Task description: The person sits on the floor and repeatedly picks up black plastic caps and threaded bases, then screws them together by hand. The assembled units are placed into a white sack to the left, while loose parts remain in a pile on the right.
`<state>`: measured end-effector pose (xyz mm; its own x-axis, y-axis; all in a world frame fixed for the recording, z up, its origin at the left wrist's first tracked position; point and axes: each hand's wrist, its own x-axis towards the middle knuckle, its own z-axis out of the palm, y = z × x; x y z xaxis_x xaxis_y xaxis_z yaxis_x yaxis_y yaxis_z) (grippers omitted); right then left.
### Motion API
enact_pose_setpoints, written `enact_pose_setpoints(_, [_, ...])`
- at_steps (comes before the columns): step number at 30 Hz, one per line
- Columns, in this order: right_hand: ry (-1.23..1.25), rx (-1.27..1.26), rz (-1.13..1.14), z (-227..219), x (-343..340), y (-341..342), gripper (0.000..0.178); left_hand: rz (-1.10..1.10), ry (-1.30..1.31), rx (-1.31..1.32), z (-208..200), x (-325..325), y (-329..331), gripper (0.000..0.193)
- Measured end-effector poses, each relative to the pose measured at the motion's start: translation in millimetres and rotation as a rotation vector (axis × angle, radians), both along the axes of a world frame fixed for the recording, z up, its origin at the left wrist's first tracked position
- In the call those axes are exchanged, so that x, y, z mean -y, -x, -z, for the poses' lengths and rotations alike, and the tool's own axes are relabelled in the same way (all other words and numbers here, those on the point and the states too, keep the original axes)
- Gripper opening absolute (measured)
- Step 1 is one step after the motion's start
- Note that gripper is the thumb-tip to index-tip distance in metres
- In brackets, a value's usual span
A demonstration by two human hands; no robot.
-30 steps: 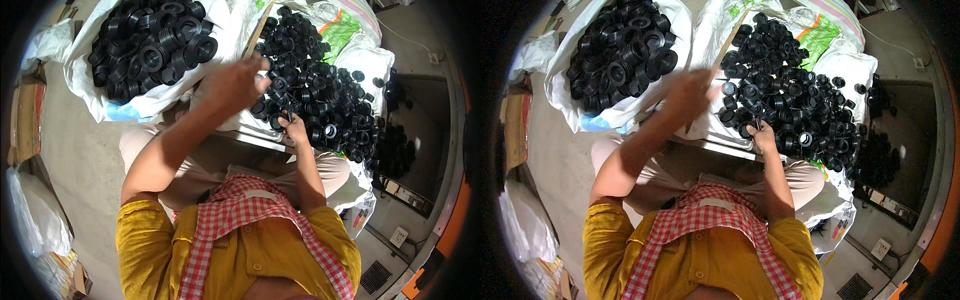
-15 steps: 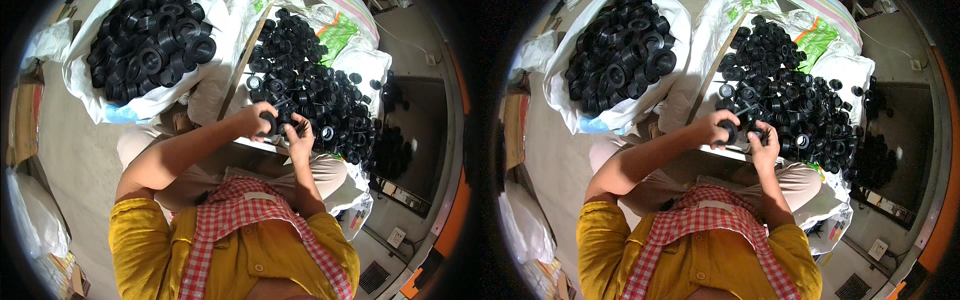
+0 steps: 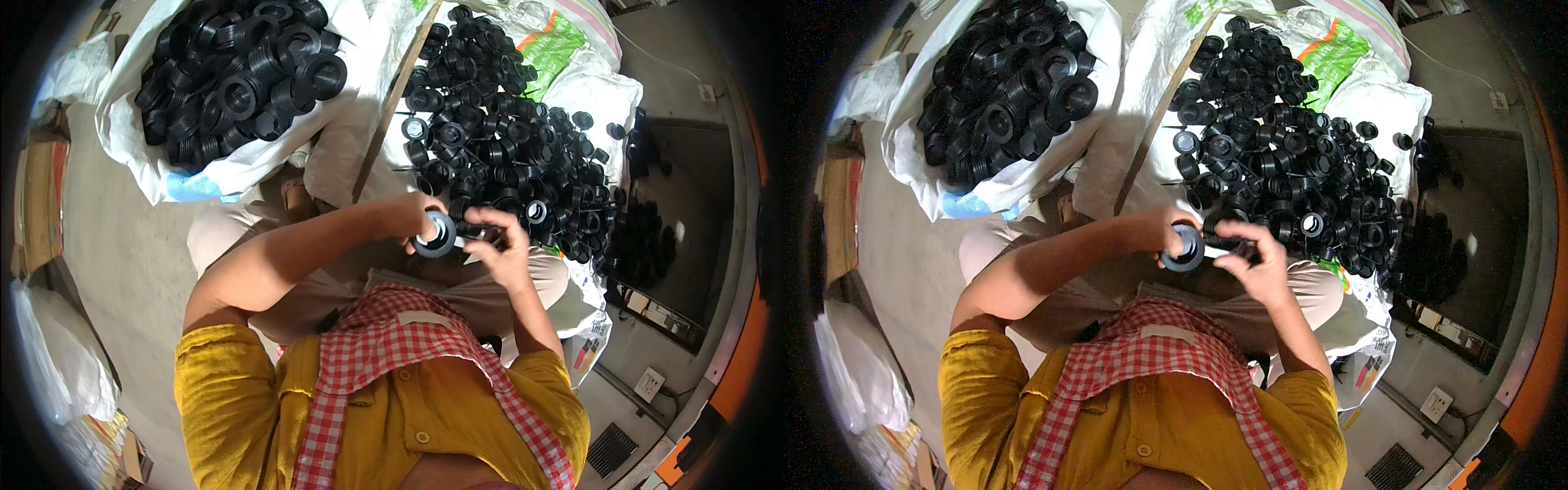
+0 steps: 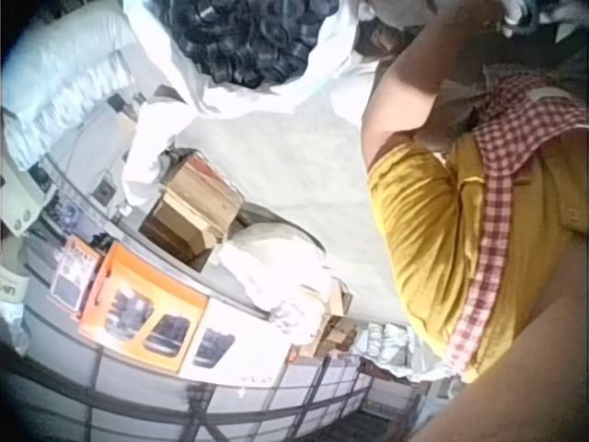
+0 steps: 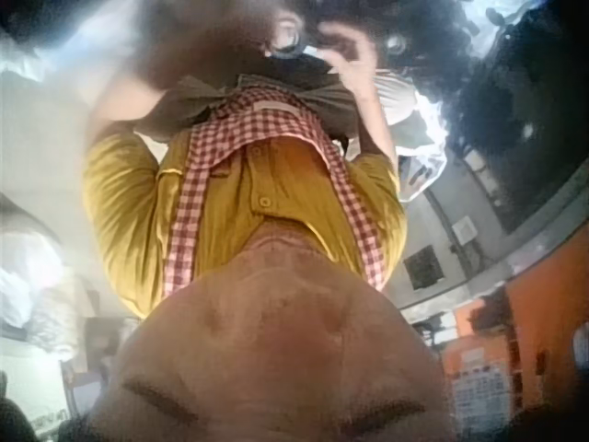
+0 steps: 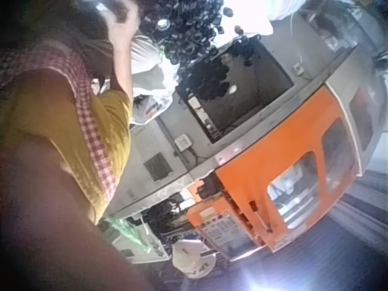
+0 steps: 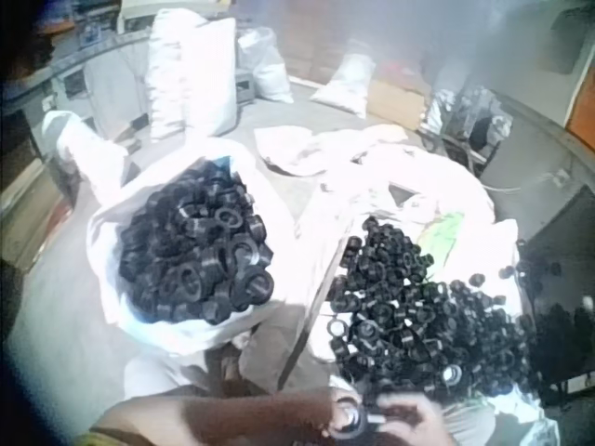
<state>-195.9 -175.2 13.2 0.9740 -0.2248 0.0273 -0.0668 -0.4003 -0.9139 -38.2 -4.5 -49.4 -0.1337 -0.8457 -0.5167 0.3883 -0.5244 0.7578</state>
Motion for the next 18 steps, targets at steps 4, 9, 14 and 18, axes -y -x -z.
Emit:
enact_pose_setpoints(4, [-0.199, 0.032, -0.171, 3, -6, 13, 0.055, 0.235, 0.091, 0.105, -12, -6, 11, 0.062])
enact_pose_setpoints(9, [-0.498, -0.190, -0.125, 1, -10, 15, 0.066, 0.183, 0.132, 0.021, -18, -5, 7, 0.047])
enact_pose_setpoints(14, [0.183, -0.394, -0.259, -3, -15, 15, 0.020, 0.205, 0.326, 0.763, -17, -8, 24, 0.034])
enact_pose_setpoints(18, [-0.255, -0.665, -0.174, 11, -14, 9, 0.018, 0.086, 0.841, 1.326, -9, -5, 25, 0.019])
